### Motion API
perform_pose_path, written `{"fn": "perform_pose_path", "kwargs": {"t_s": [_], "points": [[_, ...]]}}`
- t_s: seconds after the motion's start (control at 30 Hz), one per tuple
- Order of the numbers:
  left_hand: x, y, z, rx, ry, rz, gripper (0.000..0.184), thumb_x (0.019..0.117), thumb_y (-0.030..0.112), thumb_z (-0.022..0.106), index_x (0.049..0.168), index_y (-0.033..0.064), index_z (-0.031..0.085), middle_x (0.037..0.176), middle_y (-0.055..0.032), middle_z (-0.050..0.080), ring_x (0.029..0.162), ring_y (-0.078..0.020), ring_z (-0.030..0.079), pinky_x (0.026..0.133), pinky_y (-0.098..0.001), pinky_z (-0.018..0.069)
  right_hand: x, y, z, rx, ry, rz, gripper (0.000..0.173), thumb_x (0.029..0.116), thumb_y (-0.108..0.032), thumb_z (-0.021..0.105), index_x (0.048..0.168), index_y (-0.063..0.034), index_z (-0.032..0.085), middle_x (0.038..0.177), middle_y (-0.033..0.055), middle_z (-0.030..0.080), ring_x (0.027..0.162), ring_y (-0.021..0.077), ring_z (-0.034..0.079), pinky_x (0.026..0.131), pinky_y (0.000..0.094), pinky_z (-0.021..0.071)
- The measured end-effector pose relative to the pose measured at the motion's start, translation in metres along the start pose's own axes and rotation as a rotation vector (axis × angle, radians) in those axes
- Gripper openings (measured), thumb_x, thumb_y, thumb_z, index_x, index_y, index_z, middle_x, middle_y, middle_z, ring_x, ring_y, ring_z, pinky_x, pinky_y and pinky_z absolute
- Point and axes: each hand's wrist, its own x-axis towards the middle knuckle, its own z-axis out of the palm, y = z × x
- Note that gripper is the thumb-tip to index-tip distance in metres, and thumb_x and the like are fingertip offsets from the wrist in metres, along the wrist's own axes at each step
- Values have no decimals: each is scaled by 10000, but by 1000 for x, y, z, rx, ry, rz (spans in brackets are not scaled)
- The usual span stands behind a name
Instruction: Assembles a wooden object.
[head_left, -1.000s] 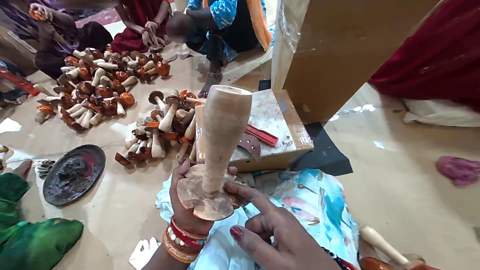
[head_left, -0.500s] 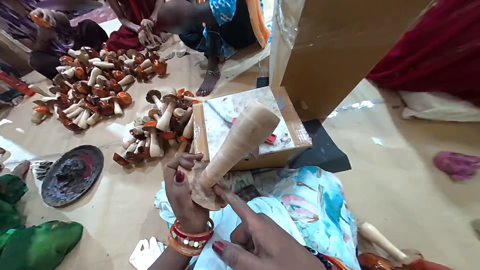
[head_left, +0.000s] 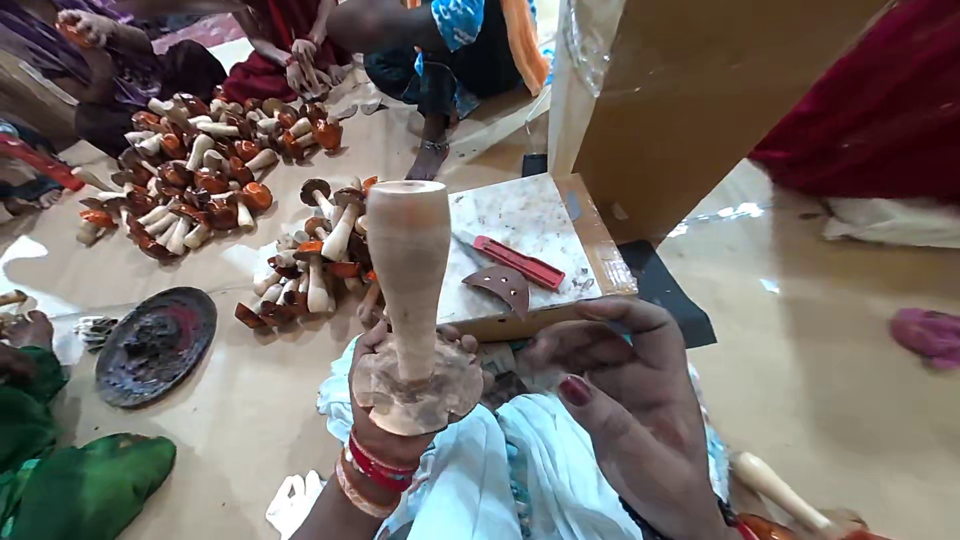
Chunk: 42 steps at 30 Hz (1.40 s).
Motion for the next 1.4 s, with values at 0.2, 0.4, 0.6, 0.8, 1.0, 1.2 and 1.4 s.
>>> {"fn": "perform_pose_path", "kwargs": {"t_s": [0.2,0.4,0.6,0.8,1.0,1.2,1.4], "points": [[3,-11,9,195,-175,80,476,916,414,709,1299,138,651,1223,-55,692,1136,-187,675,948,-348,575,-12,10,13,-256,-84,-164,481,1009,-308,630,1432,-243,409,1328,-26,648,1281,193,600,1066,381,535],[8,-12,25,60,-142,6,339,1008,357,591,1207,112,715,1184,-69,723,1123,-185,691,967,-327,567,-18,18,19,-559,-160,-320,405,1018,-399,608,1336,-159,531,1350,8,636,1387,209,504,1175,462,418],[1,-14,1,169,-184,62,350,988,252,635,1323,154,661,1297,-40,672,1220,-169,634,1046,-333,512,-17,15,25,-495,-239,-297,445,1048,-497,512,1258,-117,607,1306,10,656,1405,193,473,1233,456,318],[9,-14,2,53,-115,34,437,994,462,572,1216,106,695,1194,-82,708,1109,-196,688,930,-343,576,-14,17,31,-800,-224,-239,640,1038,-602,428,1335,-82,653,1436,101,571,1460,288,398,1220,494,317],[-15,-5,7,251,65,41,515,1034,570,404,1135,162,701,1005,-5,728,945,-87,699,832,-278,575,-17,18,40,-908,-220,-264,669,1038,-615,409,1243,-49,702,1433,129,582,1459,304,410,1232,531,284],[-5,-3,-11,301,18,194,540,1043,548,362,1219,147,678,1127,-31,716,1035,-126,693,879,-314,579,-18,13,36,-698,-274,-164,478,1046,-559,463,1150,-193,753,1380,80,604,1454,288,399,1206,552,304],[11,-7,-7,12,22,45,651,964,672,415,1127,117,711,1112,-103,725,1063,-235,701,900,-398,587,0,22,29,-826,-142,-227,505,1013,-554,514,1241,-154,722,1417,88,564,1435,309,399,1193,541,305]]}}
